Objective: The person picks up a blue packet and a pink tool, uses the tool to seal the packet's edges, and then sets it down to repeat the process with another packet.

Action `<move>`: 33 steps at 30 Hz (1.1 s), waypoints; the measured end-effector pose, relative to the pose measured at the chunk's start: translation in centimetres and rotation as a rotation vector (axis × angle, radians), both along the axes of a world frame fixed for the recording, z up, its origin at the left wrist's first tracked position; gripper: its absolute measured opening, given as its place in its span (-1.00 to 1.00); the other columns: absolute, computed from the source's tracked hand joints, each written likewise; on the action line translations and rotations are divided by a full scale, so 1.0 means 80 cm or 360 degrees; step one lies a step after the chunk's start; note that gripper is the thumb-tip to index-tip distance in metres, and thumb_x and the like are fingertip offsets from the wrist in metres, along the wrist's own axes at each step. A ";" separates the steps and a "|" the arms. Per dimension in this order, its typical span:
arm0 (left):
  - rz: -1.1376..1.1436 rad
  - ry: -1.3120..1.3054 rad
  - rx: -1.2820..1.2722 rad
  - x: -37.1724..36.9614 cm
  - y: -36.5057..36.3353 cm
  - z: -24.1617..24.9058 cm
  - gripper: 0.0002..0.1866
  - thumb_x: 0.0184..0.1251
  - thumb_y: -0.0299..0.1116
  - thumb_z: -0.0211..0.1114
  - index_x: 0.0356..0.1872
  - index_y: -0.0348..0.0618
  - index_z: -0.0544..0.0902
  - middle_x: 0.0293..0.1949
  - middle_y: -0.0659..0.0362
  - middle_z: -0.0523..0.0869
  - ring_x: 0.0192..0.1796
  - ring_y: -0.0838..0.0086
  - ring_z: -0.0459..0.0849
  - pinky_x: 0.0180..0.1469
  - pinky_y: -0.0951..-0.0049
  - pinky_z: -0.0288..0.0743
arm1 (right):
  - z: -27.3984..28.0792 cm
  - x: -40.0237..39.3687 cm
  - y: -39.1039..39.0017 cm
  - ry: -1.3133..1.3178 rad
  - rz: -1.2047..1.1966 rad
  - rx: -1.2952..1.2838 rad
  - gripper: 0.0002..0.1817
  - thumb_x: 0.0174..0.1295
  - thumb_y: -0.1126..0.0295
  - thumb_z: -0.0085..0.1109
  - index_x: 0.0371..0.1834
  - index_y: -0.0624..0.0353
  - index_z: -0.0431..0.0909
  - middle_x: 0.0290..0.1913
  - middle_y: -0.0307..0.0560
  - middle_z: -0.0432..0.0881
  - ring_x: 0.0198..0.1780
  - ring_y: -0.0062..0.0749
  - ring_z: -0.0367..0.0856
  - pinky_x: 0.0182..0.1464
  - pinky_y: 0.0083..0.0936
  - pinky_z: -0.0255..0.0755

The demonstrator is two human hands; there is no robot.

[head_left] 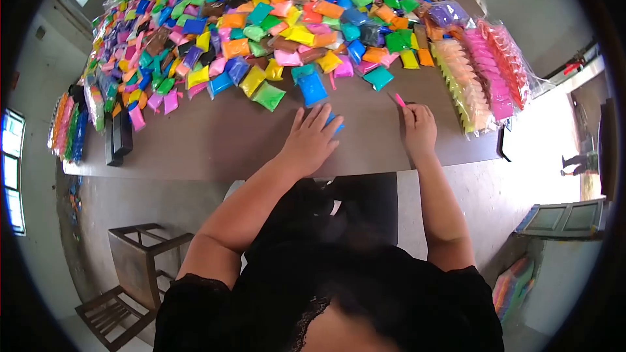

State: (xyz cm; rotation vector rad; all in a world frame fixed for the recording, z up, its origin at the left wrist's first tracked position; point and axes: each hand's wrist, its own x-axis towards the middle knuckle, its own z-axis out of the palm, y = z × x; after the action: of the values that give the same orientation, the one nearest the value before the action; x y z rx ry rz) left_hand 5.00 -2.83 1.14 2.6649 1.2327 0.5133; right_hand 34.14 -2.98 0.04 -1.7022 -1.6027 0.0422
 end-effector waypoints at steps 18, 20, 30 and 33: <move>0.0060 -0.0001 0.0089 -0.013 -0.023 -0.002 -0.22 0.27 -0.04 0.31 0.43 -0.19 0.26 0.45 -0.07 0.23 0.46 0.03 0.24 0.44 0.04 0.16 | 0.000 -0.004 -0.001 -0.0058 -0.0095 -0.0076 -0.83 0.34 0.31 0.16 -0.29 0.18 0.59 -0.21 -0.01 0.64 -0.09 -0.03 0.58 -0.05 -0.22 0.44; 0.0078 0.0061 -0.0057 -0.013 -0.024 0.011 -0.23 0.25 -0.04 0.32 0.42 -0.18 0.28 0.43 -0.08 0.26 0.41 0.05 0.28 0.40 0.05 0.20 | 0.000 -0.003 -0.001 -0.0064 -0.0089 -0.0070 -0.82 0.34 0.30 0.16 -0.30 0.19 0.58 -0.21 0.00 0.64 -0.10 -0.02 0.58 -0.05 -0.21 0.44; -0.0068 -0.0267 0.0358 -0.027 -0.033 -0.010 -0.65 0.25 -0.40 0.30 0.08 -0.17 0.63 0.18 0.13 0.53 0.18 0.22 0.51 0.24 0.20 0.40 | -0.004 -0.018 -0.009 0.0472 -0.0164 -0.0136 -0.81 0.34 0.31 0.14 -0.21 0.22 0.59 -0.23 0.00 0.66 -0.16 -0.13 0.62 -0.05 -0.33 0.47; -0.0077 -0.0334 0.0477 -0.029 -0.031 -0.011 -0.69 0.22 -0.47 0.29 0.01 -0.19 0.67 0.10 0.10 0.56 0.13 0.20 0.54 0.23 0.19 0.41 | 0.019 -0.094 -0.036 0.0675 0.0280 -0.0412 -0.83 0.31 0.33 0.17 -0.17 0.17 0.63 -0.22 0.04 0.67 -0.17 -0.10 0.64 -0.05 -0.37 0.50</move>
State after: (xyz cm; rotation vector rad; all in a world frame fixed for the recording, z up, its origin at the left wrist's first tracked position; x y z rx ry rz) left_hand 2.67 -5.28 0.28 2.7763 1.1038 1.0130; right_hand 26.64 -5.83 1.53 -1.5985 -1.4601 0.6789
